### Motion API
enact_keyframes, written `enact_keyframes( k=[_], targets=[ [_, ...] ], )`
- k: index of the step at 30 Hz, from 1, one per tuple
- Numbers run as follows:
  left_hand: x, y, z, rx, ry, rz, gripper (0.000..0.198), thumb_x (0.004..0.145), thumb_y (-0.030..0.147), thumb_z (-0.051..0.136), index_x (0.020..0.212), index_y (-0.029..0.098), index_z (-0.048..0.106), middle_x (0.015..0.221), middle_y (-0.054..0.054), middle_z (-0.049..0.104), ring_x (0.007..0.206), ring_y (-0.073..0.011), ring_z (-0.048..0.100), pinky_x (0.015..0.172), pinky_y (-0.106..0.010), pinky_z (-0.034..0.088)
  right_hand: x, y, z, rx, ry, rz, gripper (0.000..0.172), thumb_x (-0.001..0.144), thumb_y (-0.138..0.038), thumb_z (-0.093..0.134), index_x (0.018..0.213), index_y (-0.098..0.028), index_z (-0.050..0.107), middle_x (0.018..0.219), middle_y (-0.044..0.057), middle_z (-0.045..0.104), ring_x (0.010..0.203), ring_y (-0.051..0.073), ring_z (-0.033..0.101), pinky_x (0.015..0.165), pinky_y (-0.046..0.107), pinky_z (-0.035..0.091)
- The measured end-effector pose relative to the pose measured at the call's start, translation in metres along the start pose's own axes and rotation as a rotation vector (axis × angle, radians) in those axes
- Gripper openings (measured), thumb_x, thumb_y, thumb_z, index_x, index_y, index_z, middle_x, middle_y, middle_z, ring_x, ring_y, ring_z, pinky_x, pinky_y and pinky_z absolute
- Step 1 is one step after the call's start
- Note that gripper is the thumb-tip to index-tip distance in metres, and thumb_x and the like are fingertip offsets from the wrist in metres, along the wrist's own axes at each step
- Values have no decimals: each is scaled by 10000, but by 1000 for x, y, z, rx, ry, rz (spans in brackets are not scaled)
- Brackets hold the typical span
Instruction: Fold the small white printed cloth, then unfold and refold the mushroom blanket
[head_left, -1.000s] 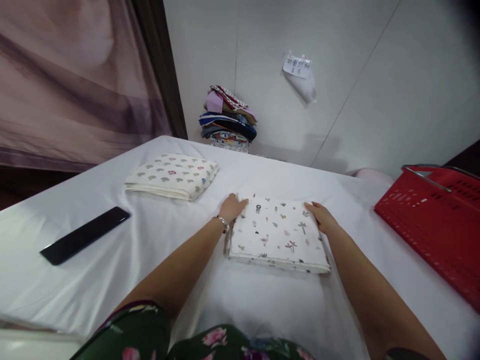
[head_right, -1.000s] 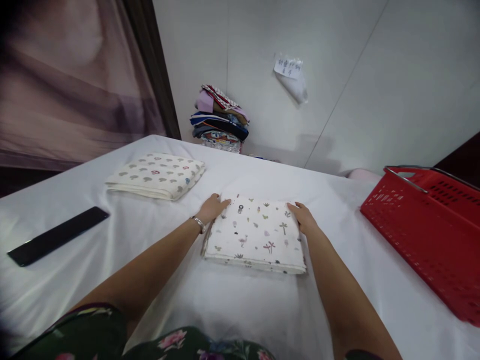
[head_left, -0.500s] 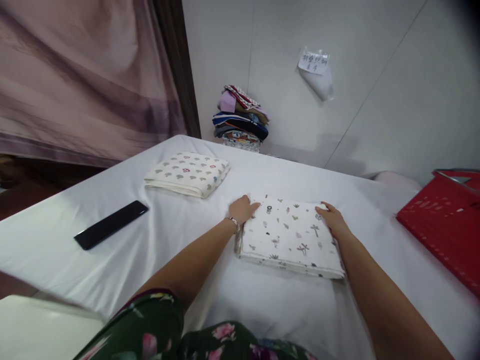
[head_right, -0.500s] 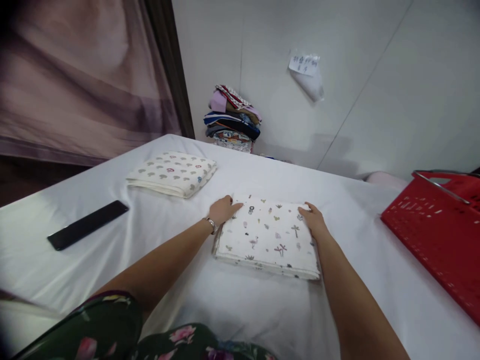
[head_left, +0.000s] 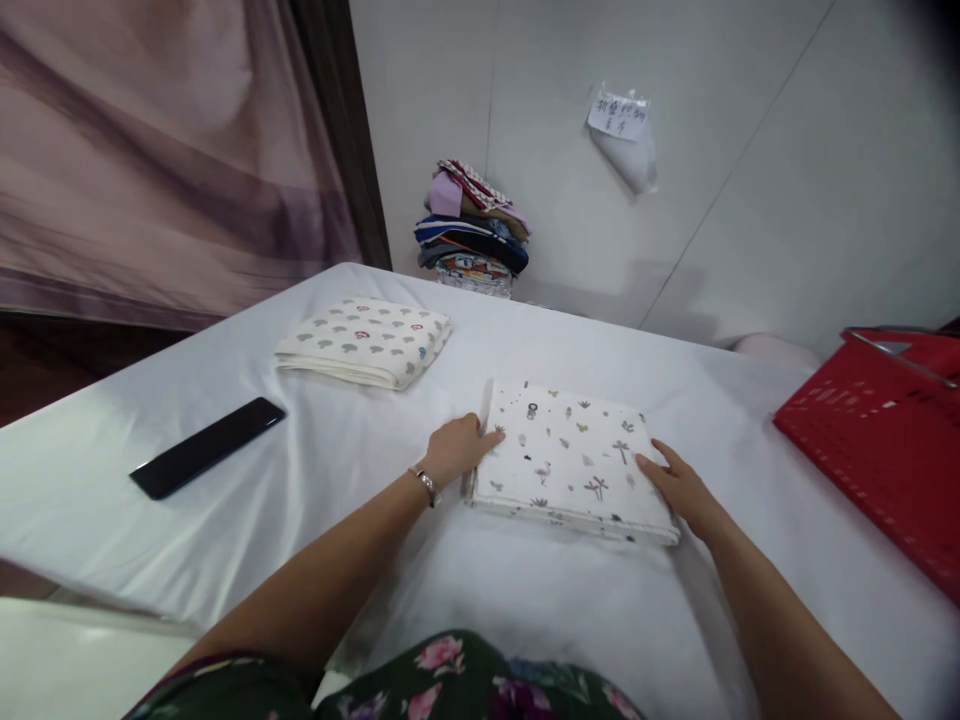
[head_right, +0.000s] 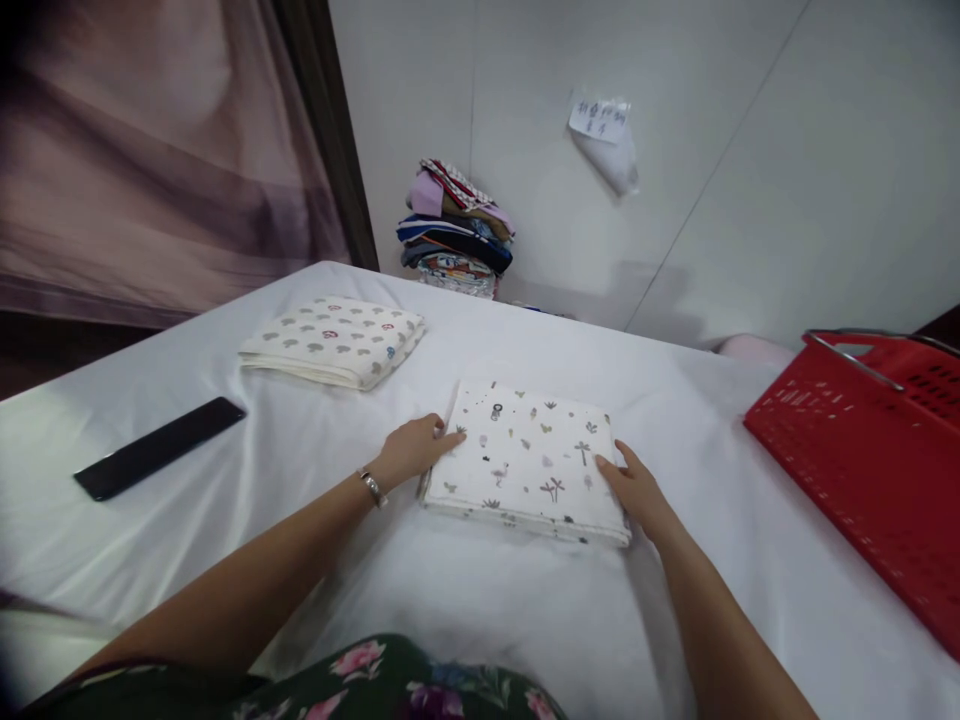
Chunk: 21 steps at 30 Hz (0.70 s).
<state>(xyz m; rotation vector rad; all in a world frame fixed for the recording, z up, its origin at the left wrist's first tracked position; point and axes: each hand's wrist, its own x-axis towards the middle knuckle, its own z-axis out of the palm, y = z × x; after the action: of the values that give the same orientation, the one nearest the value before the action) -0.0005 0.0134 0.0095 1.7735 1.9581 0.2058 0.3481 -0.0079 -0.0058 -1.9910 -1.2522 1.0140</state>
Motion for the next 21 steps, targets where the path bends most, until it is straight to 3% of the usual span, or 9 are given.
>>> enact_keyframes(
  k=[3,6,9,11,13,15,18,21],
  targets=[
    [4,4,0,42,4,3,481,726,643,424,892,209,551,944,-84,659,872,-259,604,679,-322,424,-3,4,6,7,52,-47,704,720,-467,630,1333,-196,415,832,60,665,712,195,626,619,277,490],
    [4,4,-1,21,15,8,461,740,638,416,850,211,549,895,-73,661,841,-247,603,666,-318,425,3,7,7,-59,71,-82,676,721,-434,627,1322,-202,425,809,45,663,702,200,619,656,303,487],
    [-6,-2,-2,-49,40,21,467,771,635,382,883,214,549,910,-61,652,821,-220,600,671,-309,432,11,3,2,-239,140,-197,651,719,-421,624,1311,-222,442,951,69,660,851,234,612,804,354,459],
    [-19,-4,-2,-53,129,77,435,802,589,387,946,209,542,971,-63,630,841,-212,593,686,-312,439,18,-7,1,-360,184,-361,608,754,-420,581,1308,-207,445,1142,99,601,1030,259,554,913,377,405],
    [-37,-1,2,-1,274,220,381,831,510,412,1015,196,527,1036,-76,596,908,-219,571,739,-327,439,26,-23,5,-461,163,-542,550,811,-412,501,1309,-186,442,1294,104,501,1181,258,450,995,381,338],
    [-57,6,10,83,362,454,332,842,430,450,1056,185,514,1074,-87,570,982,-230,530,808,-347,419,36,-44,15,-557,63,-657,518,847,-386,440,1319,-173,427,1361,90,437,1254,240,372,1039,373,288],
    [-81,19,27,211,275,811,257,826,287,511,1066,195,514,1089,-78,558,1009,-223,493,847,-365,386,56,-74,34,-716,-148,-618,557,850,-337,417,1370,-151,350,1426,85,348,1296,242,317,1060,370,258],
    [-90,26,43,319,209,975,301,819,97,446,1098,197,499,1091,-64,552,1014,-204,476,852,-364,366,76,-97,51,-790,-265,-540,627,791,-317,488,1379,-151,344,1390,100,403,1237,278,409,1017,386,325]
  ],
)
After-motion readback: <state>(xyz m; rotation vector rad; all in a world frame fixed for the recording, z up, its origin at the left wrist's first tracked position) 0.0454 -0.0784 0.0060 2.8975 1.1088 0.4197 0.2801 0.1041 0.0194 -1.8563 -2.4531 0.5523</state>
